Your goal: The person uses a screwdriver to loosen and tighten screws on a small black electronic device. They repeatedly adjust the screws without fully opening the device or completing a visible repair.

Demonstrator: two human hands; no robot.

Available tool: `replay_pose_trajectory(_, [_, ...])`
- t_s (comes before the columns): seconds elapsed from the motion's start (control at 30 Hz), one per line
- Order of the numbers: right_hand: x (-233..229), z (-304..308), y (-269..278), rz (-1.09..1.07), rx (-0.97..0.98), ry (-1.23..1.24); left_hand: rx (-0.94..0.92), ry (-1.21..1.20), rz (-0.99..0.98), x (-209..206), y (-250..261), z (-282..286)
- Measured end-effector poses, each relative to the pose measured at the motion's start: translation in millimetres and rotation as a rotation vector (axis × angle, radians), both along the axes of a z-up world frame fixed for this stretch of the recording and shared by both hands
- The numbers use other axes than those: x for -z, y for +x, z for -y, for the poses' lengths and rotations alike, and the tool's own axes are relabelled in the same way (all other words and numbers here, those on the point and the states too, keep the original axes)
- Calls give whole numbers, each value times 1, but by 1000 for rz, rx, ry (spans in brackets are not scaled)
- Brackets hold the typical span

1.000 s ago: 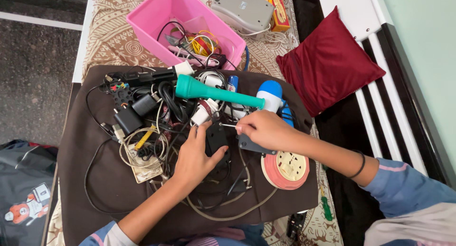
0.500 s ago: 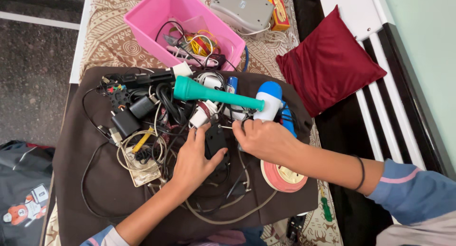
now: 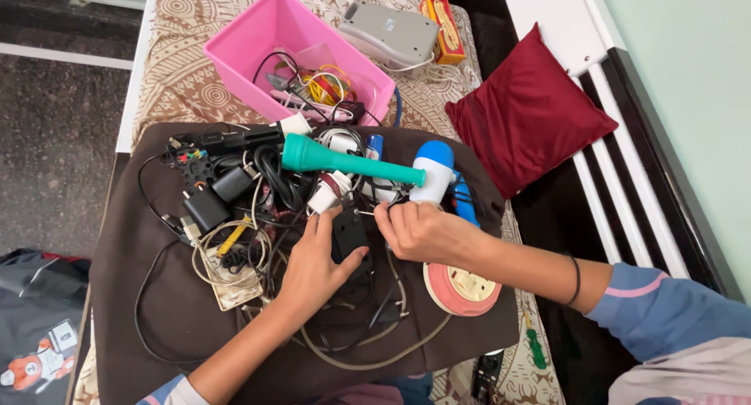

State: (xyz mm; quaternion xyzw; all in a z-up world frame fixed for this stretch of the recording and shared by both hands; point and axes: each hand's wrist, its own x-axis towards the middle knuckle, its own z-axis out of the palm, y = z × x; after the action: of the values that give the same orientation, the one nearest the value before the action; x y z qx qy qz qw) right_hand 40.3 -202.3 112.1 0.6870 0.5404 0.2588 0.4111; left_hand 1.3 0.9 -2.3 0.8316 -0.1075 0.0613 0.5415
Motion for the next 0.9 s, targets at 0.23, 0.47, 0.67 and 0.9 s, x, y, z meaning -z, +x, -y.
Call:
replay_pose_trajectory(0.23, [-3, 0, -9, -86, 37, 125, 9, -8, 45, 1, 0, -2])
replay_pose_trajectory(0.47, [-5, 1, -14, -1059, 585, 893, 38, -13, 10, 1, -1, -2])
replay_pose_trajectory(0.67, [-9, -7, -12, -1282, 817, 1105, 37, -1, -3, -2, -2, -2])
replay_pose_trajectory(0.9, [-16, -10, -24, -1039, 719, 1007, 37, -15, -6, -2, -1, -2])
